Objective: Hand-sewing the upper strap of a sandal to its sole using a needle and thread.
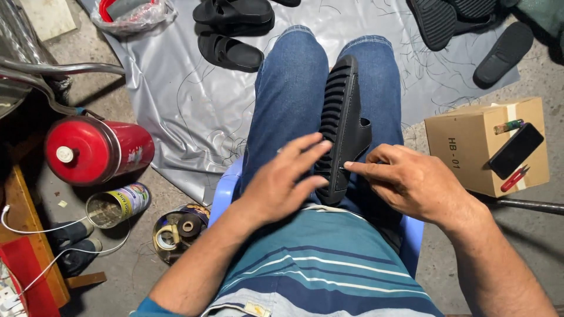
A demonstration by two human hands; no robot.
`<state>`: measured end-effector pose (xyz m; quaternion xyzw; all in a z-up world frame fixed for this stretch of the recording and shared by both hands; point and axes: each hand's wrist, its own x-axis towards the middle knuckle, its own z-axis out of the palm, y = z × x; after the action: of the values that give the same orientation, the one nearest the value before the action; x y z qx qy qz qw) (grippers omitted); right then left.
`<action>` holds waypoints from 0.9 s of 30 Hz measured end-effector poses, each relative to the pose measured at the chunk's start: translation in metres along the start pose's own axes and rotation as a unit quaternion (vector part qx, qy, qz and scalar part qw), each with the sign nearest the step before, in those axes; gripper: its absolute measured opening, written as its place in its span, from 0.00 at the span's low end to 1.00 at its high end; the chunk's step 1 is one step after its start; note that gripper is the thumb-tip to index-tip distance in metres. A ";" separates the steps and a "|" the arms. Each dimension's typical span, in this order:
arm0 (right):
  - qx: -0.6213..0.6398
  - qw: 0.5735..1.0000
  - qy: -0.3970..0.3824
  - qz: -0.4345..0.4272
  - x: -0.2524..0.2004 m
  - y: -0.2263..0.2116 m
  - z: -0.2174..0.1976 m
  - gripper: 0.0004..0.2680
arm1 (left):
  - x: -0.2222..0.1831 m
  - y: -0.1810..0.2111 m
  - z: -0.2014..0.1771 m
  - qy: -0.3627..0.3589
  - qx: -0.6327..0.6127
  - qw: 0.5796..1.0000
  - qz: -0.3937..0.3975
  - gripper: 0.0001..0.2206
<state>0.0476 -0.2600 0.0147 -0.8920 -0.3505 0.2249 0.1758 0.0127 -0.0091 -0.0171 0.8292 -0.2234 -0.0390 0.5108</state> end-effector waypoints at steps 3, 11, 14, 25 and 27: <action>-0.042 0.999 0.007 0.018 -0.001 -0.001 0.000 0.16 | 0.001 -0.004 0.016 -0.062 -0.036 0.997 -0.042 0.28; -0.032 0.999 0.004 0.001 0.001 0.002 -0.001 0.16 | 0.002 -0.012 0.020 -0.063 -0.054 0.994 -0.073 0.27; -0.034 0.999 0.002 -0.006 0.001 0.005 0.001 0.17 | 0.001 -0.013 0.020 -0.059 -0.054 0.995 -0.065 0.27; -0.118 0.992 -0.024 0.034 0.003 -0.019 -0.007 0.16 | 0.002 -0.014 0.023 -0.069 -0.044 0.993 -0.085 0.27; -0.162 0.986 -0.025 0.028 0.003 -0.025 -0.006 0.16 | 0.003 -0.015 0.025 -0.078 -0.036 0.991 -0.102 0.27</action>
<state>0.0388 -0.2413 0.0310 -0.9121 -0.3618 0.1922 0.0143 0.0129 -0.0258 -0.0412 0.8235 -0.1749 -0.1634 0.5144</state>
